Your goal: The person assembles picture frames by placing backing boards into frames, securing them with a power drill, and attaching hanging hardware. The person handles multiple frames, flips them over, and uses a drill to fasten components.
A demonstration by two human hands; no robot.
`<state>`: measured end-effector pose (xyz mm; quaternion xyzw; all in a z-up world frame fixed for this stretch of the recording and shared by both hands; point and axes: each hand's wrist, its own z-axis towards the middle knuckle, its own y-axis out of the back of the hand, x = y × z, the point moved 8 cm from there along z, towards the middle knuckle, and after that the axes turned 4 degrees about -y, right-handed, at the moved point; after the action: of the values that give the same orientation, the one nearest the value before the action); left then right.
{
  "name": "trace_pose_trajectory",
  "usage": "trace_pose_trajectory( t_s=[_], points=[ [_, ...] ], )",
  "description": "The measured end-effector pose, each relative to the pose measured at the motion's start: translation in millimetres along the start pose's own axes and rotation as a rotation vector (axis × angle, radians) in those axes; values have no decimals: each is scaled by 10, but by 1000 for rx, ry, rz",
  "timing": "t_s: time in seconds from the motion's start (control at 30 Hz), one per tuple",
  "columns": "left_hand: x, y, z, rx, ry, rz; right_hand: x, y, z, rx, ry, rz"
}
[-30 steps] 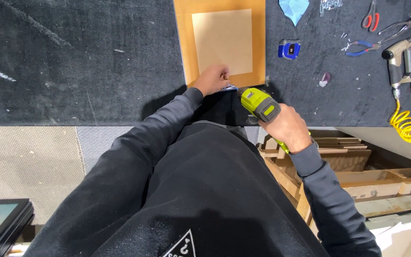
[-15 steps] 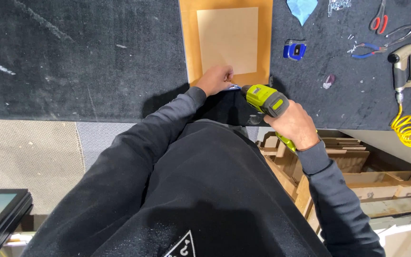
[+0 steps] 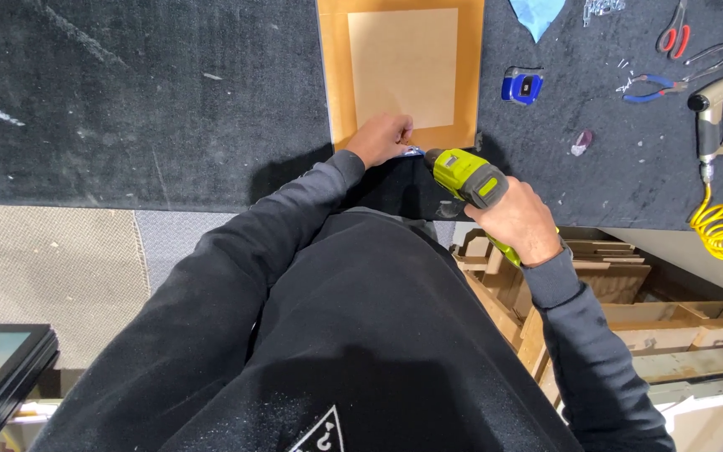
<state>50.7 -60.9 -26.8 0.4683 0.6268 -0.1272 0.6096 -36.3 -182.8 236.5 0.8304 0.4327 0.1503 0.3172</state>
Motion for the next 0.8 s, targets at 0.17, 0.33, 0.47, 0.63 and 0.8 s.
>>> trace_pose_trajectory(
  t_s=[0.17, 0.33, 0.47, 0.63, 0.8],
  points=[
    [23, -10, 34, 1, 7, 23, -55, 3, 15, -2, -7, -20],
    [-42, -12, -17, 41, -1, 88, -74, -20, 84, -13, 12, -25],
    [-49, 15, -21, 69, 32, 74, -85, -25, 91, -4, 19, -4],
    [-48, 28, -40, 65, 60, 76, -77, -35, 41, -1, 28, 9],
    [3, -24, -6, 89, 72, 73, -28, 6, -9, 20, 12, -5]
  ],
)
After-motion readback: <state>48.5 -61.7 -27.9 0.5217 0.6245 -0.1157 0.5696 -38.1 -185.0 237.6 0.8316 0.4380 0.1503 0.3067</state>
